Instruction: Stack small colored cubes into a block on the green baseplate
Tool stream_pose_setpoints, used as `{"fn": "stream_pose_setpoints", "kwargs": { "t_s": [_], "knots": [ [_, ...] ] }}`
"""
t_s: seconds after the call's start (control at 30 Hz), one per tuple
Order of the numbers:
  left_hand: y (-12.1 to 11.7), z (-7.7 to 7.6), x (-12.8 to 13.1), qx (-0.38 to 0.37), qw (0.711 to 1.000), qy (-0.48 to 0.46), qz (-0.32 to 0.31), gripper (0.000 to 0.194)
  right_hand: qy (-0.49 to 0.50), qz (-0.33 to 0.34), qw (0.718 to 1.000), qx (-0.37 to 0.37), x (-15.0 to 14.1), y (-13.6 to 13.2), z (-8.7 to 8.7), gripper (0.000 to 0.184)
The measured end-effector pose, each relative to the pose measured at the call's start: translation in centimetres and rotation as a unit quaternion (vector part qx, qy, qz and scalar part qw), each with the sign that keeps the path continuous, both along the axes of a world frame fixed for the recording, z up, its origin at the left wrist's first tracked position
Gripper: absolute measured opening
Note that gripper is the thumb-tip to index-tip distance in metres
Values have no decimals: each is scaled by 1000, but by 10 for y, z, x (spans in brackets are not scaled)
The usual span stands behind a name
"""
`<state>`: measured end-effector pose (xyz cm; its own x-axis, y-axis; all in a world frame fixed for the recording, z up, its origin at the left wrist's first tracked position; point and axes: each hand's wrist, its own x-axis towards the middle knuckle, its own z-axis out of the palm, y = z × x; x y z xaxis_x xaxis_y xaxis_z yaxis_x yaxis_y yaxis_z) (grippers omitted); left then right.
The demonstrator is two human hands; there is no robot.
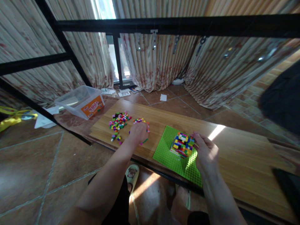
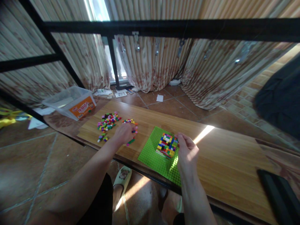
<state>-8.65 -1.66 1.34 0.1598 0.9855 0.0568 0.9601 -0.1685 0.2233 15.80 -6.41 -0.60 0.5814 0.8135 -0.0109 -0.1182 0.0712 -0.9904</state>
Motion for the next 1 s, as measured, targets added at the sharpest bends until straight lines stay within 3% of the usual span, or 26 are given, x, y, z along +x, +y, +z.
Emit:
{"fn": "stream_pose_setpoints", "kwargs": {
  "t_s": [0.57, 0.9, 1.0],
  "knots": [
    [2, -10, 6, 25, 999, 7, -32, 19, -2, 12, 1000, 17, -1, 0, 1, 27],
    [3, -3, 2, 16, 1000, -14, -17, 23, -5, 17, 1000, 13, 0, 1, 1, 29],
    [2, -4, 4, 16, 999, -12, -37, 23, 16, 15, 1000, 19, -1, 1, 3, 27]
  ]
}}
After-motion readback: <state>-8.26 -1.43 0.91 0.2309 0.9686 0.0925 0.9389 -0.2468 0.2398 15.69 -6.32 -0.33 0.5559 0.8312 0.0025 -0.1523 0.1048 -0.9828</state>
